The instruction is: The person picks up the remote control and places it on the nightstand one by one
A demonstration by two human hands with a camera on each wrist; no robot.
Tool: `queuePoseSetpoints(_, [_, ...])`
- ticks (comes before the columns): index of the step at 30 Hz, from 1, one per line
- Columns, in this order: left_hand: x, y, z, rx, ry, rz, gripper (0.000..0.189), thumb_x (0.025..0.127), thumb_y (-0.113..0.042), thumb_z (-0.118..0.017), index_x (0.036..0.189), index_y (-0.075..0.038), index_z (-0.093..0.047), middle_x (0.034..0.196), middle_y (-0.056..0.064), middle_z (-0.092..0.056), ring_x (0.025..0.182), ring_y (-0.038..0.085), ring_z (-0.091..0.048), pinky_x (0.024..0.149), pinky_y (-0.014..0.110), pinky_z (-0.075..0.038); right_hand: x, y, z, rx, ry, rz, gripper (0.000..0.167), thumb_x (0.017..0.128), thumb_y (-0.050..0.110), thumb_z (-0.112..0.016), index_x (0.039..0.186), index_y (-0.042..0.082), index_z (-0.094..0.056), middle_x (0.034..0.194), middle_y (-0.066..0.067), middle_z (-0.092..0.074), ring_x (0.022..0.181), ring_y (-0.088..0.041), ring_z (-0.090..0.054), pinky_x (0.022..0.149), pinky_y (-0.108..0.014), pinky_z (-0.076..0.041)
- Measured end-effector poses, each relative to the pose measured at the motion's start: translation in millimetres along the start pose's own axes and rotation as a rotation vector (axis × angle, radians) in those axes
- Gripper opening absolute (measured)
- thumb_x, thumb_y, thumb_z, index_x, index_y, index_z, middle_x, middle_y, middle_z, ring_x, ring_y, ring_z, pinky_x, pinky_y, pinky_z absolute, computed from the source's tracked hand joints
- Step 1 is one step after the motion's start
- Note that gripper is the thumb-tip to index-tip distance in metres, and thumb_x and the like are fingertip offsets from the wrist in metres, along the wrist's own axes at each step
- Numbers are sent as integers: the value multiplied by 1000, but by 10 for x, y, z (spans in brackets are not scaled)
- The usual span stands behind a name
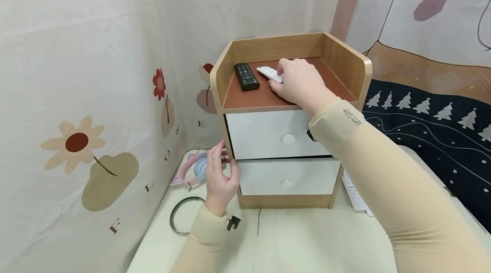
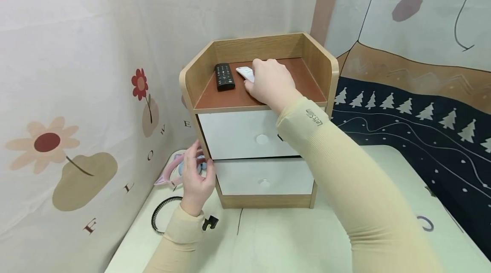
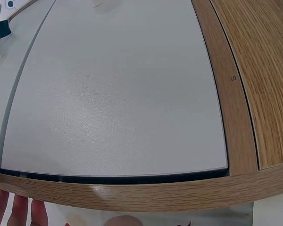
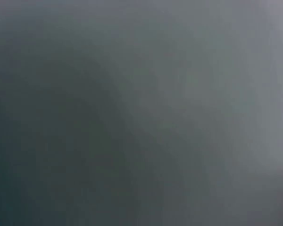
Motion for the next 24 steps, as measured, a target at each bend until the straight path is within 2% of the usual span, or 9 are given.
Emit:
queuePoseSetpoints(7, [13, -20, 23, -7, 0, 3, 67, 93, 8, -61, 158, 6, -48, 132, 29, -60, 106, 33, -67, 85, 21, -62, 9, 4, -13, 3, 17, 1, 48, 107, 46, -65, 136, 9, -69, 136, -20, -72, 124, -38, -65, 106, -56, -56])
queuePoseSetpoints(14, [-2, -12, 38, -6, 7, 14, 67, 93, 9, -60, 159, 6, -47, 133, 28, -60, 105, 34, -67, 89, 17, -60, 9, 33, -58, -16, 62, 34, 60, 107, 54, -63, 153, 16, -64, 148, -17, -67, 131, -38, -65, 108, -59, -56])
queuePoseSetpoints(19, [-6, -13, 41, -3, 6, 19, 67, 93, 9, -61, 159, 5, -48, 133, 27, -60, 106, 32, -67, 88, 19, -60, 11, 44, -81, -24, 79, 50, 59, 108, 53, -62, 157, 20, -62, 146, -15, -66, 132, -37, -64, 108, -60, -55])
queuePoseSetpoints(24, [7, -18, 38, 1, -1, 10, 67, 93, 9, -61, 158, 5, -49, 132, 27, -60, 105, 31, -67, 86, 21, -61, 23, 41, -84, -38, 90, 52, 59, 109, 53, -61, 160, 24, -59, 154, -13, -65, 139, -37, -63, 110, -61, -54])
Point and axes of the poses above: each hand's wrist, its own x-axis towards the middle knuckle, its own z-axis out of the back of the hand, y = z × x, the point moved 8 cm from there along x, towards the middle knuckle
